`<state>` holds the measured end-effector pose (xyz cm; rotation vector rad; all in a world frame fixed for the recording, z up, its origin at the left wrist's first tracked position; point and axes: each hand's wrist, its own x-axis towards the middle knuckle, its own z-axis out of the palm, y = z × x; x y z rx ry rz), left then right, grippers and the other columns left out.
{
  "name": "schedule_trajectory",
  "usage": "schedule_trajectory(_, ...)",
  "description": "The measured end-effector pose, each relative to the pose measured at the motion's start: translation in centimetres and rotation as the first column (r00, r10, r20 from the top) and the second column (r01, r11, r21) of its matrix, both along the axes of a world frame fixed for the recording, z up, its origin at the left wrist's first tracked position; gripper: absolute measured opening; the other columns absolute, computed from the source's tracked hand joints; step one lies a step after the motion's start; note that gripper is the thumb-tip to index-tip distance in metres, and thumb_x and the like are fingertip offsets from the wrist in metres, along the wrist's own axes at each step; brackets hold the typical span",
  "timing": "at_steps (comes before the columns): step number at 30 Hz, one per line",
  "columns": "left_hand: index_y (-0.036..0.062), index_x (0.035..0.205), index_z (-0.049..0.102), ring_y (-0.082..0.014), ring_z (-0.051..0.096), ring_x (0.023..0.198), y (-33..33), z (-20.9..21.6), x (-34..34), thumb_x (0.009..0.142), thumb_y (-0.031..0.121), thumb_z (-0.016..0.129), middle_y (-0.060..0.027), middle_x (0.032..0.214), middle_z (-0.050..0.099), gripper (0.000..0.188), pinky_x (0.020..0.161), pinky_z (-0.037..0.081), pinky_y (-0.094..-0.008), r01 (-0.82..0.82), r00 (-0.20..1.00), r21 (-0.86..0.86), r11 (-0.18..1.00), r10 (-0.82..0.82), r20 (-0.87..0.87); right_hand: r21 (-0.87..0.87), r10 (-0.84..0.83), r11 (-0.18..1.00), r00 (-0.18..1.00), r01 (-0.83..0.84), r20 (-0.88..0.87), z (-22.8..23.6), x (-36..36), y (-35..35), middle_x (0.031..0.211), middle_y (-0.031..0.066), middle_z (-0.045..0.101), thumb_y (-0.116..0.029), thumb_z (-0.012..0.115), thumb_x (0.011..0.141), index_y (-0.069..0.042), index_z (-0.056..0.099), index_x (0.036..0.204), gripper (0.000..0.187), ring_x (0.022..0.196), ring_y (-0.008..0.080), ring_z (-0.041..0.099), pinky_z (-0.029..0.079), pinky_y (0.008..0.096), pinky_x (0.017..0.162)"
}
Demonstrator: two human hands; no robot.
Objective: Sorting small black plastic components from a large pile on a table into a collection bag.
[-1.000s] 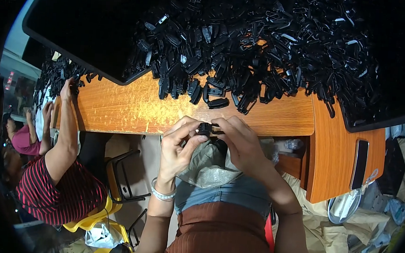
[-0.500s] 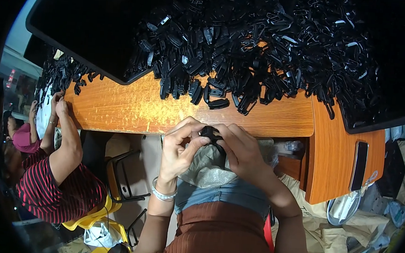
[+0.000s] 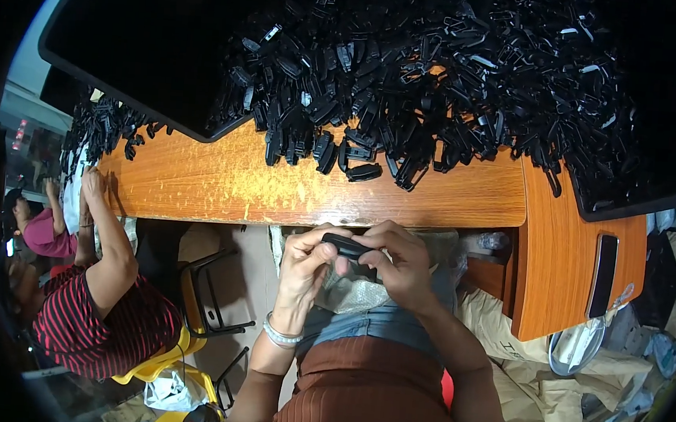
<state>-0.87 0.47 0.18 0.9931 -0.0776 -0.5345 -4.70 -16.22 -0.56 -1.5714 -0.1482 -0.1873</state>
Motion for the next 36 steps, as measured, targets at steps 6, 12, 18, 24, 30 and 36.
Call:
schedule_trajectory(6, 0.0002, 0.103, 0.065, -0.0187, 0.061, 0.080, 1.4, -0.7, 3.0, 0.080, 0.014, 0.067, -0.0106, 0.093, 0.063, 0.027, 0.066, 0.048, -0.0293, -0.123, 0.741, 0.623, 0.773, -0.346, 0.575, -0.409, 0.006, 0.913, 1.000, -0.005, 0.000, -0.4, 3.9, -2.3, 0.079, 0.0107, 0.061, -0.002, 0.060, 0.079, -0.002, 0.066, 0.090, 0.014, 0.073, 0.0201, 0.059, 0.047, 0.0296, 0.065)
schedule_trajectory(12, -0.0104, 0.103, 0.052, -0.0249, 0.057, 0.080, -5.1, -0.9, 6.8, 0.069, -0.007, 0.056, -0.0149, 0.087, 0.049, 0.034, 0.054, 0.051, -0.0302, -0.694, 0.326, 0.636, 0.339, -0.640, 0.696, -0.796, 0.006, 0.326, 0.841, 0.510, 0.541, 1.8, 12.7, -3.0, 0.110, 0.0142, 0.054, 0.003, 0.059, 0.072, -0.002, 0.062, 0.104, 0.032, 0.103, 0.0289, 0.051, 0.041, 0.0369, 0.084)
schedule_trajectory(18, -0.0092, 0.099, 0.054, -0.0244, 0.058, 0.069, -4.5, -2.2, 7.0, 0.072, -0.007, 0.055, -0.0144, 0.082, 0.052, 0.027, 0.052, 0.051, -0.0297, -0.723, 0.318, 0.602, 0.339, -0.610, 0.726, -0.861, 0.196, 0.203, 0.843, 0.466, 0.502, 1.4, 14.8, -4.0, 0.116, 0.0140, 0.053, -0.001, 0.061, 0.072, 0.001, 0.057, 0.106, 0.035, 0.114, 0.0294, 0.046, 0.038, 0.0385, 0.089)
schedule_trajectory(24, -0.0092, 0.104, 0.055, -0.0132, 0.062, 0.060, -2.9, -0.6, 5.4, 0.087, -0.006, 0.047, -0.0113, 0.081, 0.063, 0.019, 0.054, 0.052, -0.0233, -0.141, 0.990, 0.191, 0.971, 0.134, 0.048, -0.708, 0.065, 0.539, 0.815, 0.457, 0.576, 2.0, 11.3, -4.0, 0.098, 0.0147, 0.057, 0.001, 0.060, 0.078, 0.001, 0.056, 0.110, 0.032, 0.088, 0.0288, 0.055, 0.041, 0.0354, 0.078)
schedule_trajectory(30, -0.0072, 0.105, 0.056, -0.0111, 0.061, 0.060, -2.6, -1.6, 5.4, 0.089, 0.001, 0.054, -0.0091, 0.076, 0.063, 0.018, 0.054, 0.051, -0.0212, -0.084, 0.976, 0.272, 0.959, 0.024, 0.217, -0.585, -0.128, 0.756, 0.943, 0.293, 0.308, 1.0, 9.2, -3.1, 0.096, 0.0170, 0.056, 0.004, 0.055, 0.083, 0.003, 0.051, 0.119, 0.037, 0.082, 0.0270, 0.056, 0.044, 0.0325, 0.071)
schedule_trajectory(36, -0.0048, 0.111, 0.057, -0.0081, 0.058, 0.057, -2.4, -2.3, 5.5, 0.089, 0.003, 0.055, -0.0058, 0.070, 0.062, 0.023, 0.051, 0.047, -0.0195, -0.066, 0.955, 0.267, 0.961, -0.017, 0.296, -0.388, 0.042, 0.921, 0.978, 0.042, 0.206, 2.3, 7.7, -2.5, 0.092, 0.0148, 0.057, 0.004, 0.055, 0.083, 0.004, 0.053, 0.118, 0.035, 0.081, 0.0201, 0.057, 0.045, 0.0285, 0.069)
